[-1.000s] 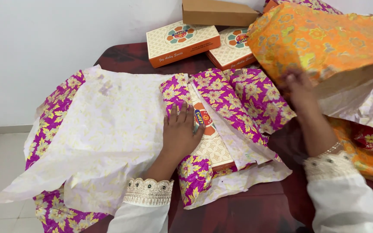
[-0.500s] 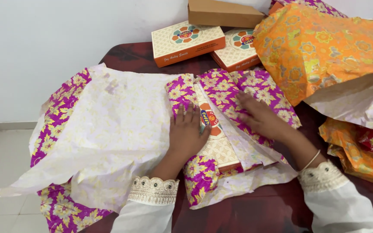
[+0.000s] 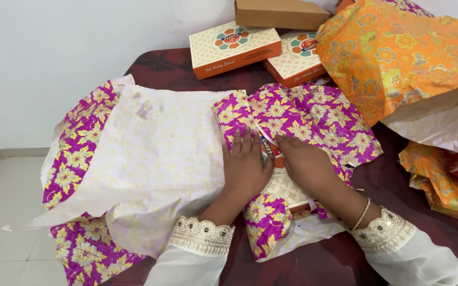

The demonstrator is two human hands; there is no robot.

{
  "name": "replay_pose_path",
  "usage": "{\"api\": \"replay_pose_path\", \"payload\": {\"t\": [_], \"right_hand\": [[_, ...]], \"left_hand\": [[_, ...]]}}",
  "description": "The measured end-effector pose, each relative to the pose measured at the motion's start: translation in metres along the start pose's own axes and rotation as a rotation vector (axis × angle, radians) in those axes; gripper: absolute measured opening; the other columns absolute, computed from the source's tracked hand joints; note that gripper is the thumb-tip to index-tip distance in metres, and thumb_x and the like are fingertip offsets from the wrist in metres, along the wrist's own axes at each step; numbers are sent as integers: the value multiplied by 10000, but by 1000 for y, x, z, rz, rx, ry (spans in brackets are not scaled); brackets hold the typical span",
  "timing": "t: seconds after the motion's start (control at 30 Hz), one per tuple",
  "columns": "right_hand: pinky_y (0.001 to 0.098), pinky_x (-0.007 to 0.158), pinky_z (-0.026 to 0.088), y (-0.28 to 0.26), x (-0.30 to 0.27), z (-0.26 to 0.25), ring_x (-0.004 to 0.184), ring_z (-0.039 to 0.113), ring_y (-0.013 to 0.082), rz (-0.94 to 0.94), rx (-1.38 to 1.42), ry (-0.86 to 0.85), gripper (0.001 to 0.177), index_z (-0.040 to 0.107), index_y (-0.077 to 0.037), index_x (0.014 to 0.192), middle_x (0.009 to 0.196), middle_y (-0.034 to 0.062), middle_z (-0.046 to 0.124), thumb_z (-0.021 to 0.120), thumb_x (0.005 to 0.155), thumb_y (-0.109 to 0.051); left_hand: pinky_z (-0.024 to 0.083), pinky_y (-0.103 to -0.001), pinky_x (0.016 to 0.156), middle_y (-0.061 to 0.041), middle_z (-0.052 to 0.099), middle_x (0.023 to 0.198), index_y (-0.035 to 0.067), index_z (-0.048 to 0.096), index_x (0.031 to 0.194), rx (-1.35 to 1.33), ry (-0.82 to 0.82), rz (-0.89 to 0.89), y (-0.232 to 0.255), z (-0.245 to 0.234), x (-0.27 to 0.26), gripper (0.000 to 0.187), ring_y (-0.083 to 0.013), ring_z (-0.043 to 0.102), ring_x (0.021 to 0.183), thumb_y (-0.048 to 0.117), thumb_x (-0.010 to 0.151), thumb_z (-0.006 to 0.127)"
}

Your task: The person wraps a rectangular sweet box with floral-patterned paper. They place the box on the paper, fold the sides over, tuck the edges, and smooth the surface. The wrapped box is set aside on the table.

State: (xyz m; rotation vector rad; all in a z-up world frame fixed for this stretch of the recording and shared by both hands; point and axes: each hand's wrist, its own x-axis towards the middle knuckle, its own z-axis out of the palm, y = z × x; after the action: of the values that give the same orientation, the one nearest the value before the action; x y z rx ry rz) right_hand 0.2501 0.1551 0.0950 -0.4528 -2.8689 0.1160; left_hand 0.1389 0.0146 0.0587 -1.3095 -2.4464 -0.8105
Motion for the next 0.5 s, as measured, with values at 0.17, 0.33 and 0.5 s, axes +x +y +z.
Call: {"api": "replay_pose_path", "payload": {"t": [0.17, 0.33, 0.5], "right_hand": [[404, 674, 532, 29, 7, -20, 753, 685, 299, 164, 429, 86, 470, 662, -111, 1383, 947, 142, 721, 596, 919, -86], [192, 635, 441, 76, 17, -37, 727, 557, 18, 226, 1185, 244, 389, 667, -27, 1385, 894, -56, 665, 577, 1007, -2], [229, 586, 499, 53, 26, -21, 674, 626, 78, 333, 1550, 108, 366, 697, -74, 1316, 880, 19, 711, 578, 972, -106]], "left_hand": [[205, -668, 1164, -250, 439, 1542, -26, 519, 1442, -25, -13, -20, 5, 1, -3, 693, -445, 308, 1485, 419, 916, 589], [206, -674, 1157, -261, 438, 1536, -36, 520, 1432, -3, -8, -1, 5, 1, -3, 695, -457, 308, 1478, 425, 916, 583], [234, -671, 1160, -260, 436, 1539, -40, 514, 1433, 28, -29, 0, 8, 0, -2, 693, -459, 319, 1477, 422, 921, 578]]}}
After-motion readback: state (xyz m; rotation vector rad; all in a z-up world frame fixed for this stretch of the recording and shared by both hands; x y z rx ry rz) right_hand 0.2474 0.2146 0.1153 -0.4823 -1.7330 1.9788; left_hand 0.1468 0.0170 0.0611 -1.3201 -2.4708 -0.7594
